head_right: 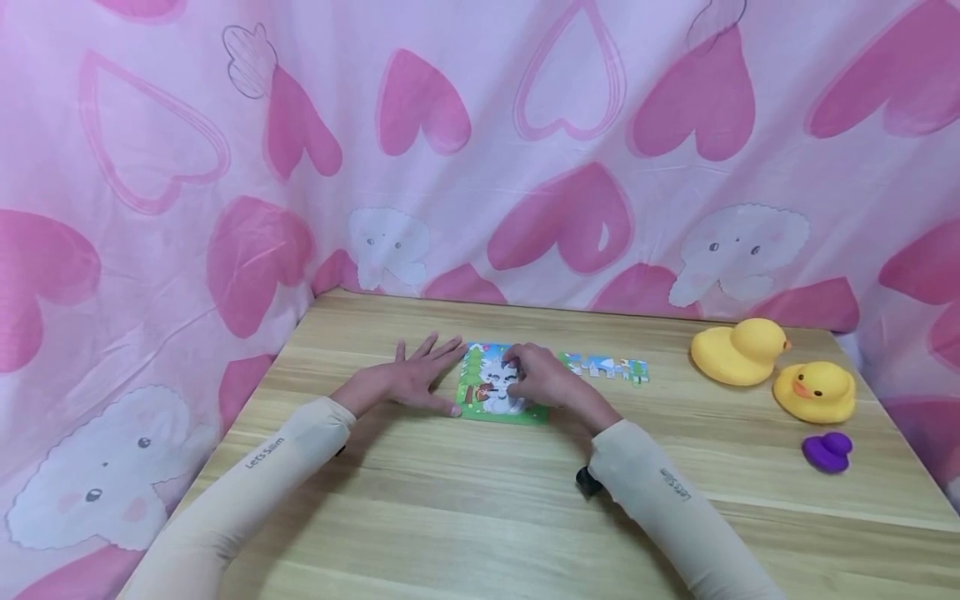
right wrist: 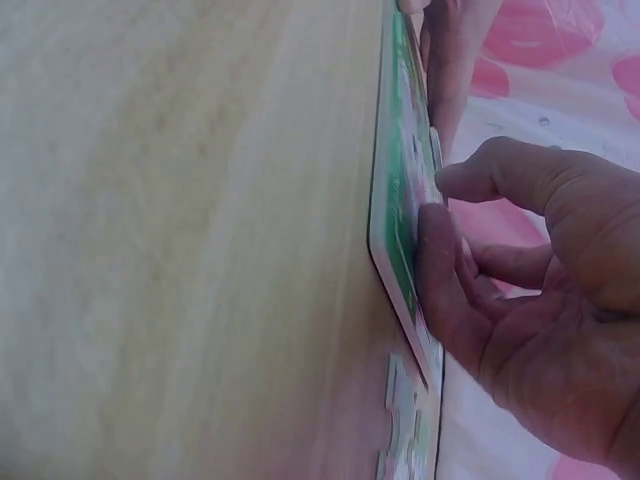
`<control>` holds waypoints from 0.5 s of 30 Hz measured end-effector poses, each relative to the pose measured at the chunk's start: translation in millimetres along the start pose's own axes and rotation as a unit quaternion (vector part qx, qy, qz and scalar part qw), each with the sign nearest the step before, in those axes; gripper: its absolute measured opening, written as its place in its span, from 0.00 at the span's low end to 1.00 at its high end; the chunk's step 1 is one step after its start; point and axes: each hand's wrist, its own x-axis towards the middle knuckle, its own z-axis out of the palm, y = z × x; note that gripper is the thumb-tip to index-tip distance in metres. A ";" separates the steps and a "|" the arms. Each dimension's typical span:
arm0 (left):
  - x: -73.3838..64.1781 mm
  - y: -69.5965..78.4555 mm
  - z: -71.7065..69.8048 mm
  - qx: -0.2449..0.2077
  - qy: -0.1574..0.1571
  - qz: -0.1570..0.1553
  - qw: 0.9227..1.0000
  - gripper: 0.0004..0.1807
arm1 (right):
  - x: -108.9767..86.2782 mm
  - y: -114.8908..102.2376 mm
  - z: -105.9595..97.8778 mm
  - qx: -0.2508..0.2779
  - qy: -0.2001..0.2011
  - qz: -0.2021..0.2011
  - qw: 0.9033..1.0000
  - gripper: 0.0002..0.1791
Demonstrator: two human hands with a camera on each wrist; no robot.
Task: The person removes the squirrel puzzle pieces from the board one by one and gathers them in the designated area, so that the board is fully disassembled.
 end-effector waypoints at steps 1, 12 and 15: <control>-0.1 0.0 0.2 -0.001 -0.001 -0.001 1.000 0.66 | -1.7 0.7 -1.7 0.011 -0.002 -0.001 1.000 0.32; -1.0 1.1 -0.5 0.004 0.002 -0.001 1.000 0.65 | -31.6 14.0 -29.7 0.013 0.036 -0.018 0.999 0.33; -1.4 0.2 0.6 0.006 0.002 0.000 1.000 0.65 | -43.7 21.0 -39.0 0.017 0.040 -0.026 0.999 0.33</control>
